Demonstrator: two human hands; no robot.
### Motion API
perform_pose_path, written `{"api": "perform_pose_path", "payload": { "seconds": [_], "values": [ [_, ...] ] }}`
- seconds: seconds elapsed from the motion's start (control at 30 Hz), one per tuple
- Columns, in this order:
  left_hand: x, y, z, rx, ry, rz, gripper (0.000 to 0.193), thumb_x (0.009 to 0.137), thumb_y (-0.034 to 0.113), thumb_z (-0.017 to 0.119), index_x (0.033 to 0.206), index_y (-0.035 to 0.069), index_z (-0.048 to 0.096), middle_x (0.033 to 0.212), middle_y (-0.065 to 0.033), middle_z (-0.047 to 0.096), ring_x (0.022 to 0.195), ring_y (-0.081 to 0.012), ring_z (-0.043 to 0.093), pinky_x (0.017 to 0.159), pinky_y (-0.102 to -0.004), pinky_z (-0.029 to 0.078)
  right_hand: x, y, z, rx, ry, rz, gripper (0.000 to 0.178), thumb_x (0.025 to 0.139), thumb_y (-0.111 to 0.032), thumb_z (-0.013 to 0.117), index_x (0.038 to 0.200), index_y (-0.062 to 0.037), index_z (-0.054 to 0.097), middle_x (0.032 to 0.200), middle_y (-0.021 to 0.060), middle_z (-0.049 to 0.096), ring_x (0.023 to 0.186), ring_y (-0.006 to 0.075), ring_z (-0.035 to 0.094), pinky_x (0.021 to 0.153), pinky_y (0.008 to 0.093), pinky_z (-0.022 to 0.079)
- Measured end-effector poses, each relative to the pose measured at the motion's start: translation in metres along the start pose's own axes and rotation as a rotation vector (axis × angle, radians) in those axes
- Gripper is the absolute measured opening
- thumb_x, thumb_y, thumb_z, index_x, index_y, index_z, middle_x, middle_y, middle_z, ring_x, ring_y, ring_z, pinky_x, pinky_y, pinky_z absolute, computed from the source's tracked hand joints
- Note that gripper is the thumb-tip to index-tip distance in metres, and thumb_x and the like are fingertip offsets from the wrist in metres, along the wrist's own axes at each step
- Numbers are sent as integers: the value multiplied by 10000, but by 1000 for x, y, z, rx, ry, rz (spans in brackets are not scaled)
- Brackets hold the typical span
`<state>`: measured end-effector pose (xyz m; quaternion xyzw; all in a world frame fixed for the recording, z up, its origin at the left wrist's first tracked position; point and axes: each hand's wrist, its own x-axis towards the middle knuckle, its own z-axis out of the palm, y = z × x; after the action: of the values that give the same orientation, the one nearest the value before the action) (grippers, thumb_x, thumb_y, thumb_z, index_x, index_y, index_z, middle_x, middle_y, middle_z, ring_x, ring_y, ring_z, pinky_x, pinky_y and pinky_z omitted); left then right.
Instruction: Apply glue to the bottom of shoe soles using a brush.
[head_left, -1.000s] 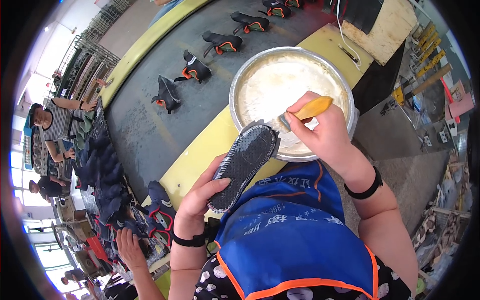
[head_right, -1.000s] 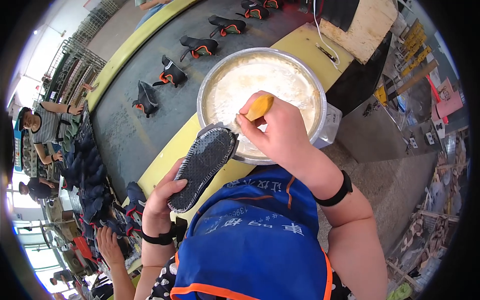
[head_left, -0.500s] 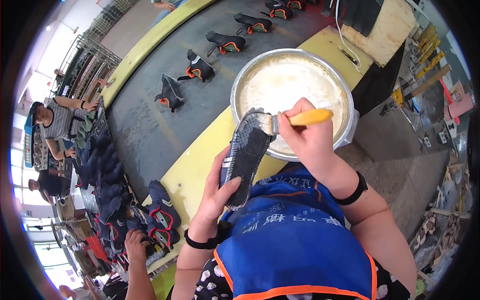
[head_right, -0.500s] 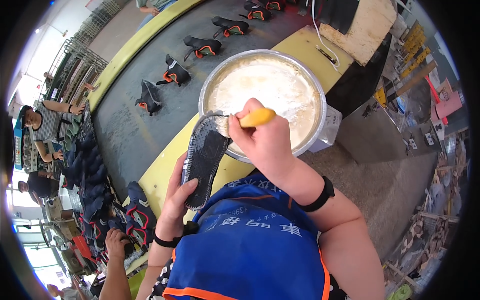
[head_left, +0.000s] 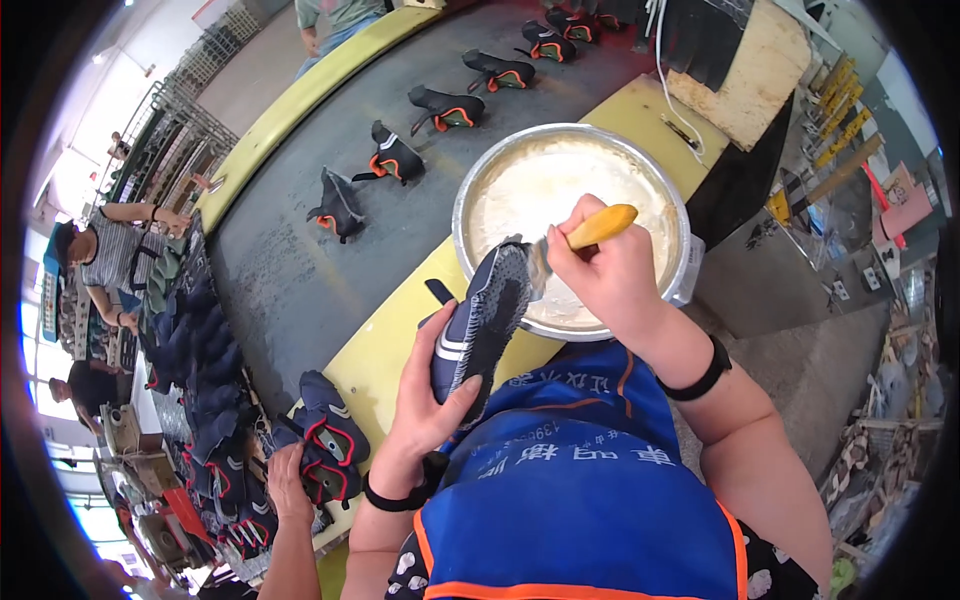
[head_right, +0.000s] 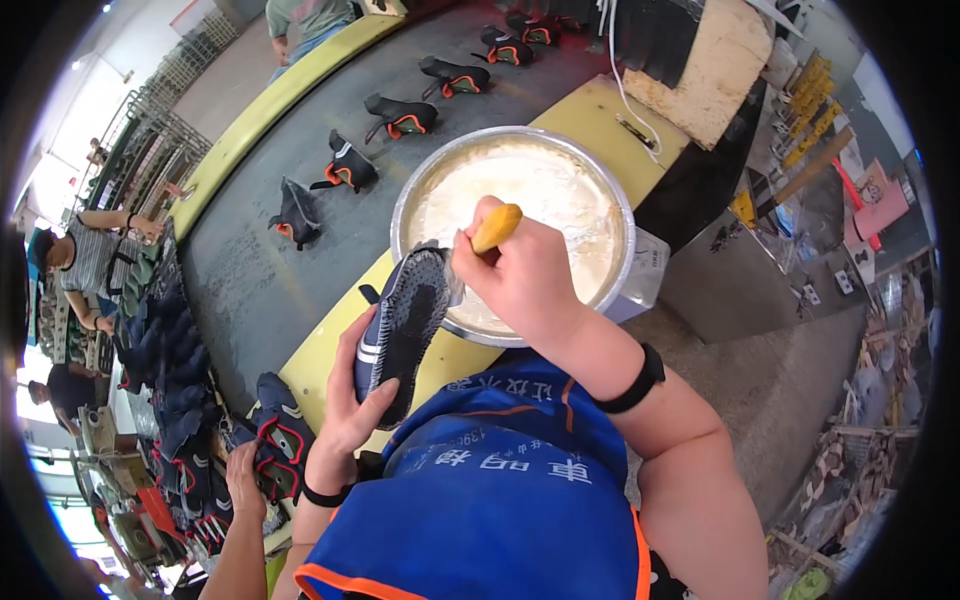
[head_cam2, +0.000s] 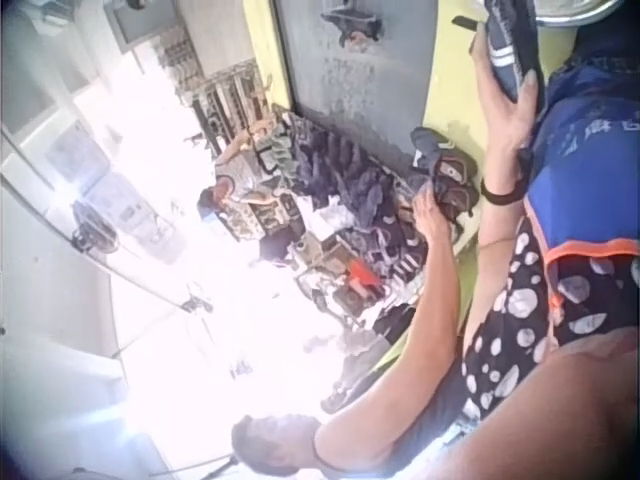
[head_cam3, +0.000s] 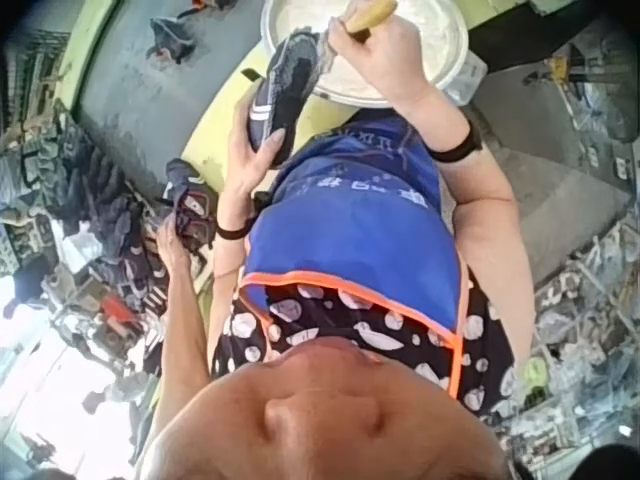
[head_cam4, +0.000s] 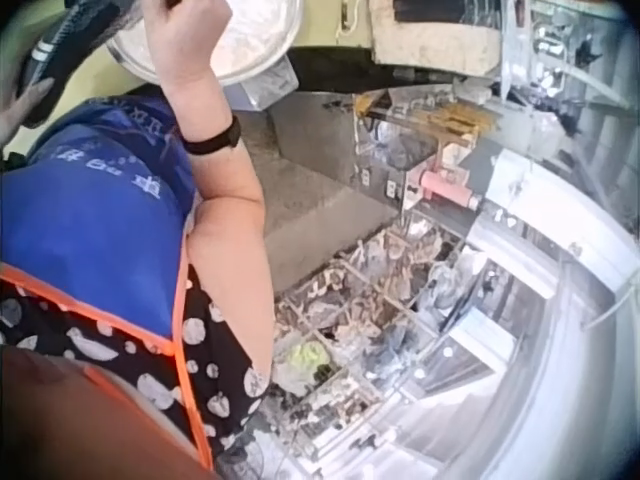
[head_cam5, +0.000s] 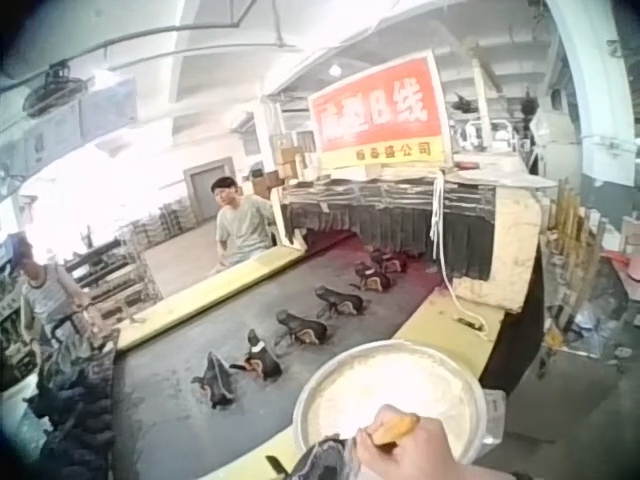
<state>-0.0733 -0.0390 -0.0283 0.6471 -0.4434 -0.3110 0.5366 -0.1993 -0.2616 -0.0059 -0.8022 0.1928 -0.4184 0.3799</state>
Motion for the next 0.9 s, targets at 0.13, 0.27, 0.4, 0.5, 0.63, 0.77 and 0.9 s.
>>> {"api": "perform_pose_path", "payload": {
  "seconds": [0.13, 0.27, 0.4, 0.5, 0.63, 0.77, 0.9],
  "values": [
    [1, 0, -8, 28, -53, -34, 759, 821, 101, 645, 1497, -7, 317, 1386, -174, 498, 1268, -249, 502, 1092, -364, 366, 6, 9, -7, 135, 17, -86, 99, 885, -22, 690, 857, -31, 596, 697, 54, 596, 568, 137, 590, 532, 274, 446],
    [2, -1, -9, -97, -34, -98, 760, 825, 106, 647, 1500, -1, 315, 1388, -168, 497, 1267, -245, 501, 1092, -363, 366, 1, 5, -7, 190, 4, -239, 92, 879, 2, 698, 878, -20, 609, 709, 47, 587, 613, 128, 594, 559, 266, 449],
    [0, -1, -10, -140, -6, -120, 747, 836, 111, 639, 1502, 12, 318, 1384, -161, 501, 1254, -238, 509, 1086, -358, 372, 3, 8, -7, -161, -160, -57, 70, 895, -3, 662, 877, -52, 615, 703, 65, 586, 598, 154, 581, 554, 279, 435],
    [-3, 0, -20, -322, 136, -217, 728, 840, 118, 625, 1497, 21, 328, 1357, -151, 522, 1219, -221, 529, 1059, -346, 398, 1, 24, -14, -15, 1, -6, 76, 895, 2, 654, 873, -43, 596, 688, 37, 531, 617, 107, 537, 548, 272, 419],
    [-8, -6, -77, -846, 395, -361, 580, 874, 297, 540, 1350, -31, 489, 1183, -209, 634, 997, -296, 664, 777, -427, 572, -17, 68, -46, 311, 281, 266, 76, 945, 17, 609, 927, -30, 552, 803, -2, 527, 666, 51, 505, 572, 205, 408],
    [18, -10, -151, -776, 512, -484, 471, 947, 354, 519, 1223, -24, 574, 1099, -212, 659, 931, -345, 682, 721, -477, 580, -37, 105, -55, 277, 390, 452, 119, 971, -58, 568, 878, -75, 494, 726, -30, 445, 602, 32, 415, 546, 205, 342],
    [59, -78, -228, -526, 687, -808, 393, 912, 298, 672, 1206, 51, 585, 1044, -168, 656, 917, -335, 679, 720, -509, 577, -41, 101, -44, 249, 498, 462, 123, 990, -87, 551, 879, -88, 498, 744, -54, 427, 614, 15, 370, 538, 185, 301]
  ]
}}
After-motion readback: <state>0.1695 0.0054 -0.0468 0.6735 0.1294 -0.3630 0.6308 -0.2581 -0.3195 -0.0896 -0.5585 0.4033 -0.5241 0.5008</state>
